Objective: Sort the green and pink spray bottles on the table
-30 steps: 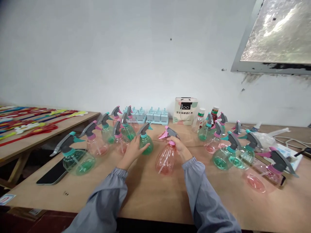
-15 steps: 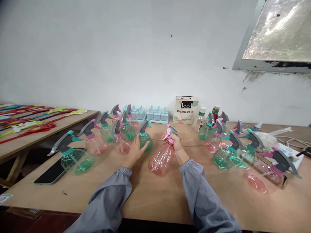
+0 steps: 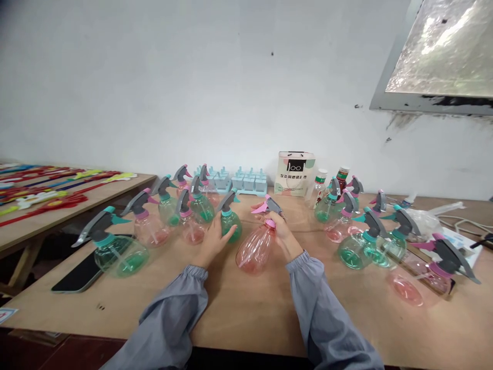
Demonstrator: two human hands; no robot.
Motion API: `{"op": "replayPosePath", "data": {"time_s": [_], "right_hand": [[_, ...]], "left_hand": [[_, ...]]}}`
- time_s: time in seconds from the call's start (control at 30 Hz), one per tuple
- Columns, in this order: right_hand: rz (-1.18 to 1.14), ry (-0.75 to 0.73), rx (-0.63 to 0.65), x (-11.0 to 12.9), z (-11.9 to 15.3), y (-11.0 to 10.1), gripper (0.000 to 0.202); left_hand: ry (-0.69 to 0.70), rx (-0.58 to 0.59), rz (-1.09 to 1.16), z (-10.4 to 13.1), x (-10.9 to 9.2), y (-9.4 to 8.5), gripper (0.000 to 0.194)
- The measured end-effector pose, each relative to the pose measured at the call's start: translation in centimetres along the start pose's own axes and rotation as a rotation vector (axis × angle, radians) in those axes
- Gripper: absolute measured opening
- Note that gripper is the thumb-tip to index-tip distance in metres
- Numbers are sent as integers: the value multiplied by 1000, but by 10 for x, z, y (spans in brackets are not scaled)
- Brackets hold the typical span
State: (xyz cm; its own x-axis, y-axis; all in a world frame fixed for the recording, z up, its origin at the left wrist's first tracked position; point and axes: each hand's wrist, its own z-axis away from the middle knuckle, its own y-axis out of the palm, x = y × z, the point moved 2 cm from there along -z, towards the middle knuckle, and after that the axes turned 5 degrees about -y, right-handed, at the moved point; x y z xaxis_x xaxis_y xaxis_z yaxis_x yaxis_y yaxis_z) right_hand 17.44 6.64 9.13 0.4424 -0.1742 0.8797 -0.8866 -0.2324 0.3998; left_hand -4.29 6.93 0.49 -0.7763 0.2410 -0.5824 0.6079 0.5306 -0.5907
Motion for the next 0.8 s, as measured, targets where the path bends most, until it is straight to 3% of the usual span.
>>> {"op": "replayPosePath", "data": {"time_s": [0.13, 0.37, 0.57, 0.7, 0.8], "right_hand": [[-21, -111, -35, 0, -2, -1, 11], [22, -37, -27, 3, 3, 3, 25], [218, -243, -177, 11, 11, -3, 41], [395, -335, -203, 27, 32, -30, 40], [537, -403, -442, 45, 64, -71, 41]], "left_hand": [[-14, 10, 10, 0, -1, -1, 72], [-11, 25, 11, 0, -2, -2, 72], [-10, 14, 9, 0, -1, -1, 72], [4, 22, 2, 0, 0, -1, 72], [6, 19, 11, 0, 0, -1, 73]]}}
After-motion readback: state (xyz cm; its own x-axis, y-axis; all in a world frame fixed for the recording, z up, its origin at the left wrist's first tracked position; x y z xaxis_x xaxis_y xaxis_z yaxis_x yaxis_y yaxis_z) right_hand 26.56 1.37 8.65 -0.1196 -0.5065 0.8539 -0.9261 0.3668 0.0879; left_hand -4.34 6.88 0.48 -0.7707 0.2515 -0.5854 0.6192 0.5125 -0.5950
